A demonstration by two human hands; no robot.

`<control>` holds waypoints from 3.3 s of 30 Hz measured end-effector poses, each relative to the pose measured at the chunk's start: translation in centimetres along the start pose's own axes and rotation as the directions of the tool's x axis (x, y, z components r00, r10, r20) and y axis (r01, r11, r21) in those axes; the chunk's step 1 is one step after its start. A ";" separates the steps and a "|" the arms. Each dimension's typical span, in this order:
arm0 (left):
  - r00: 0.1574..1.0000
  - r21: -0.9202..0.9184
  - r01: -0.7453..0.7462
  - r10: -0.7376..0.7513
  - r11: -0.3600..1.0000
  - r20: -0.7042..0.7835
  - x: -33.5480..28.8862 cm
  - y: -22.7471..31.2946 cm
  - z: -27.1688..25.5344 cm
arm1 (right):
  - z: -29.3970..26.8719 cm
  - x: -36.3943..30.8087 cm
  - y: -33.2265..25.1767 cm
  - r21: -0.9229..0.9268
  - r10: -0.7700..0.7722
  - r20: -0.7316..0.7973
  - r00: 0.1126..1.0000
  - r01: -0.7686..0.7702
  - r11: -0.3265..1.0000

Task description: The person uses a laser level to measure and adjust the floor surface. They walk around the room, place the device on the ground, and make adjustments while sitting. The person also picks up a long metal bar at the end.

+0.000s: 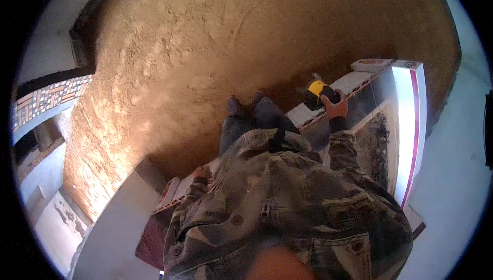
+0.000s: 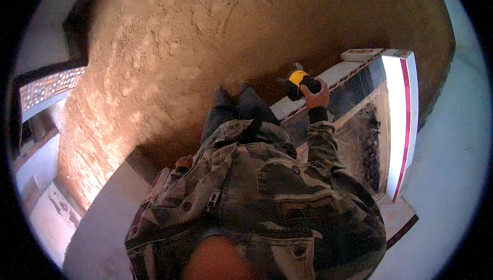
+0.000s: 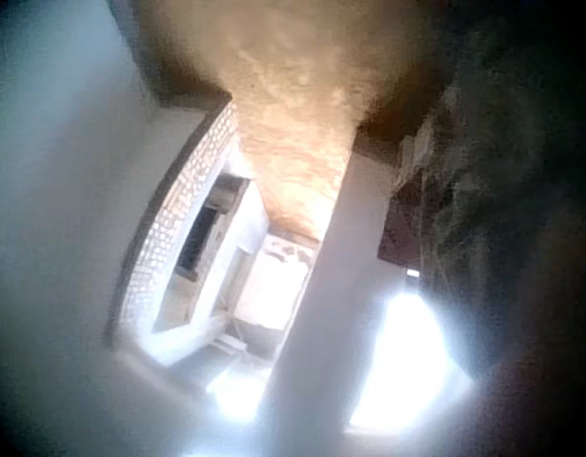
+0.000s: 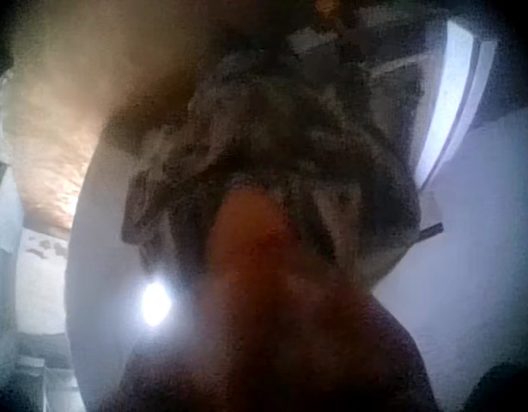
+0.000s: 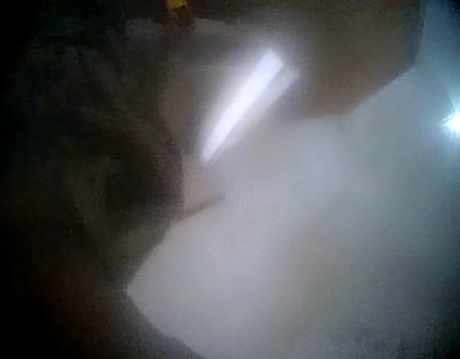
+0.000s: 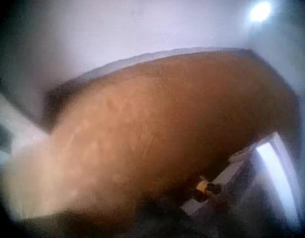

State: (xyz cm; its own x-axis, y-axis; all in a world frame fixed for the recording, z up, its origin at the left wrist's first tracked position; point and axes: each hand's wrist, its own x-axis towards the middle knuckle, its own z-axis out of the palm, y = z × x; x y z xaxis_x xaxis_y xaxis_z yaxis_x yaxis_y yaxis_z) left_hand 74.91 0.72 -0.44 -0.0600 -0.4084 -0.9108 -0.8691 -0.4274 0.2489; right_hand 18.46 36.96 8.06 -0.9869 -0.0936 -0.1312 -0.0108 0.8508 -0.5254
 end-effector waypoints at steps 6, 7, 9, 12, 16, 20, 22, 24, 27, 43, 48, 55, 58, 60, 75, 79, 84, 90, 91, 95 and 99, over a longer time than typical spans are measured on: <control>0.977 0.344 -0.206 0.211 0.916 0.024 2.4 5.3 3.9 | -3.3 5.5 5.6 -0.027 0.031 0.001 1.000 -0.031 0.999; 0.963 0.529 -0.259 0.261 0.808 0.072 2.1 5.1 4.3 | -4.1 5.4 8.3 -0.063 -0.011 -0.069 0.998 0.006 0.998; 0.898 0.768 -0.374 0.410 0.520 0.160 4.7 4.5 5.7 | -5.8 7.5 7.2 0.155 -0.025 -0.095 0.995 0.040 0.987; 0.846 0.948 -0.308 0.432 -0.082 0.312 7.3 2.1 4.4 | -4.7 10.2 10.5 0.167 -0.004 -0.058 0.998 0.014 0.986; 0.920 0.090 -0.335 0.346 0.938 -0.182 4.7 9.9 9.3 | -7.3 13.6 14.2 0.076 0.069 -0.204 0.976 -0.055 0.996; 0.973 0.351 -0.200 0.228 0.915 -0.039 -0.4 12.3 15.7 | -12.3 15.5 15.8 0.049 0.086 -0.180 0.980 -0.078 0.996; 0.955 0.559 -0.259 0.294 0.788 0.028 -0.7 11.5 18.2 | -13.6 18.8 18.1 0.027 -0.085 -0.276 0.957 0.096 0.995; 0.961 0.527 -0.244 0.278 0.814 0.016 -1.3 12.7 20.7 | -14.8 20.1 17.6 0.196 0.053 -0.213 0.976 -0.010 0.980; 0.986 0.298 -0.157 0.164 0.942 0.001 -0.9 17.5 22.6 | -17.5 20.7 19.5 0.051 0.039 -0.242 0.970 -0.028 0.998; 0.983 0.171 -0.183 0.183 0.968 0.016 -1.2 34.0 38.5 | -24.7 33.6 26.1 0.027 0.126 -0.209 0.970 -0.123 0.992; 0.960 0.399 -0.272 0.276 0.876 0.048 -1.3 37.3 42.5 | -26.4 41.9 25.1 0.137 0.047 -0.092 0.995 -0.034 0.990; 0.885 0.701 -0.451 0.377 0.552 0.273 -0.3 40.1 51.6 | -30.9 47.4 26.2 0.132 0.151 -0.204 0.967 -0.126 0.983; 0.981 0.135 -0.048 0.021 0.990 0.194 0.2 46.0 50.6 | -32.4 49.4 27.5 0.079 0.078 -0.211 0.974 -0.062 0.995; 0.972 -0.053 0.087 -0.073 0.995 0.222 -0.2 49.1 51.4 | -32.8 51.0 29.1 0.112 0.105 -0.160 0.982 -0.088 0.990; 0.920 0.618 -0.355 0.381 0.701 0.096 -3.7 46.5 62.5 | -37.3 61.4 37.0 0.038 0.146 -0.317 0.937 -0.141 0.989; 0.975 0.105 -0.188 0.198 0.977 -0.095 -7.3 50.6 64.2 | -37.4 62.9 39.8 0.029 0.199 -0.263 0.944 -0.198 0.980; 0.941 0.644 -0.284 0.335 0.711 0.045 -10.2 44.8 68.9 | -37.7 68.2 37.1 0.036 0.131 -0.142 0.981 -0.127 0.991; 0.893 0.770 -0.380 0.419 0.512 0.163 -7.1 44.4 76.8 | -37.6 71.3 38.8 0.008 0.090 -0.192 0.977 -0.090 0.996; 0.897 0.779 -0.375 0.409 0.503 0.168 -7.0 44.3 75.8 | -37.8 71.3 37.5 -0.028 0.115 -0.216 0.970 -0.124 0.992; 0.921 0.736 -0.264 0.390 0.624 0.000 -4.6 43.7 74.2 | -36.8 73.8 39.8 0.060 0.064 -0.117 0.991 -0.057 0.997; 1.000 -0.229 0.001 -0.004 0.973 -0.013 -8.1 40.8 73.8 | -33.9 76.0 38.9 0.039 0.057 -0.033 0.998 -0.055 0.998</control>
State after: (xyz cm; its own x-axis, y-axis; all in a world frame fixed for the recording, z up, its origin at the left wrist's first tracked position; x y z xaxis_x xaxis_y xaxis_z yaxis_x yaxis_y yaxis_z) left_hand 3.72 46.08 -7.24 -0.0499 -0.4174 -0.9074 -0.7334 -0.6014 0.3170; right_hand -62.41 80.47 6.17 -0.9908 -0.0280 -0.1327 0.0501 0.8339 -0.5496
